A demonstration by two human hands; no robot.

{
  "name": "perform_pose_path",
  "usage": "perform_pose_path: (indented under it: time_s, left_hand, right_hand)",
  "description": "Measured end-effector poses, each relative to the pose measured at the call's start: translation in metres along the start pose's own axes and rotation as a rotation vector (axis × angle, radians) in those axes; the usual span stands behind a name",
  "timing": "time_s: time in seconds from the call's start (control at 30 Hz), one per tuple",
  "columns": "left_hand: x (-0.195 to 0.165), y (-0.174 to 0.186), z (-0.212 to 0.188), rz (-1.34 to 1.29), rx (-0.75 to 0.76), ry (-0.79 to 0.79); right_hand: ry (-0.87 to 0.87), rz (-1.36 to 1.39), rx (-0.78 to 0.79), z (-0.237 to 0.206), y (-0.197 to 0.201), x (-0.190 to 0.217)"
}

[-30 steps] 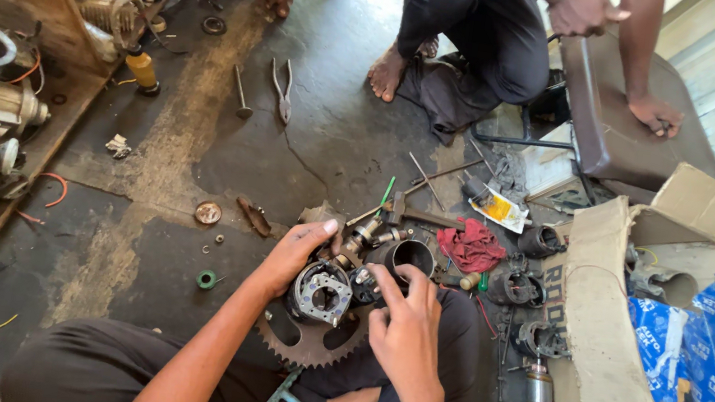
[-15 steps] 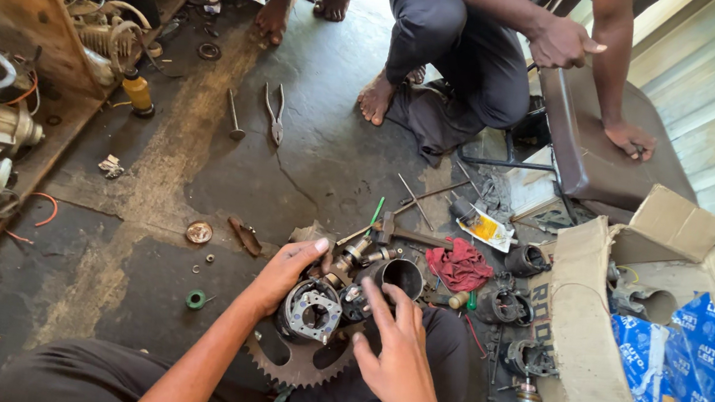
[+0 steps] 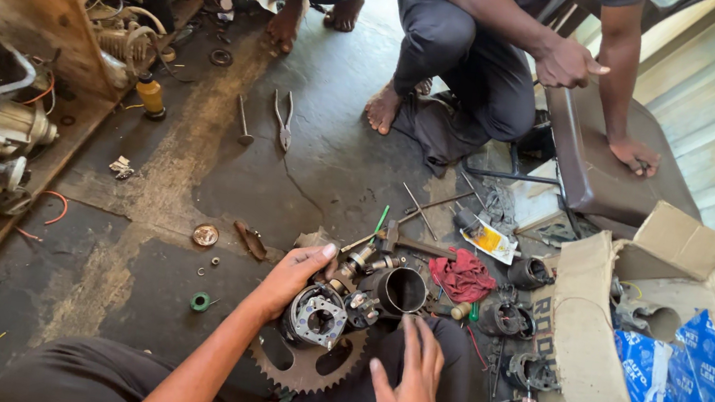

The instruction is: The person sits on the floor and assembles small motor components by hand, fitting a cylindrical part into a larger housing and rotating it to check alignment. Tools and other parts are scattered on the floor nearby.

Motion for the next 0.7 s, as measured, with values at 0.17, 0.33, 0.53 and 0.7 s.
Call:
perform_pose_path:
  time_s: [0.17,0.33,0.53,0.7]
  left_hand:
    - [-0.002,-0.001,0.001,-0.026,0.01,-0.052]
    - [-0.001,0.005,-0.002,0.01,-0.012,-0.018]
    - [-0.007,-0.002,0.0,-0.045,0.053,-0.07]
    - [-0.018,-0.005,-0.002,0.0,0.088,-0.148]
  right_hand:
    - [-0.167,-0.462,0.046,-0.021,-0.022,-0.064]
    - [-0.205,-0.654,0.043,-0.025,-0.041,-0.083]
    - [-0.159,-0.716,0.033,-0.025,-0.038,-0.073]
    - [-0.169,-0.747,0.057,-0.024,-0.036,-0.069]
Point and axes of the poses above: each hand's wrist, its own z-axis towards the middle knuckle, its own y-axis out of the back of the hand, x = y × z, the point moved 10 cm from there along z, towards the middle knuckle, and after that the axes turned 6 degrees about -y, right-handed, at the moved point
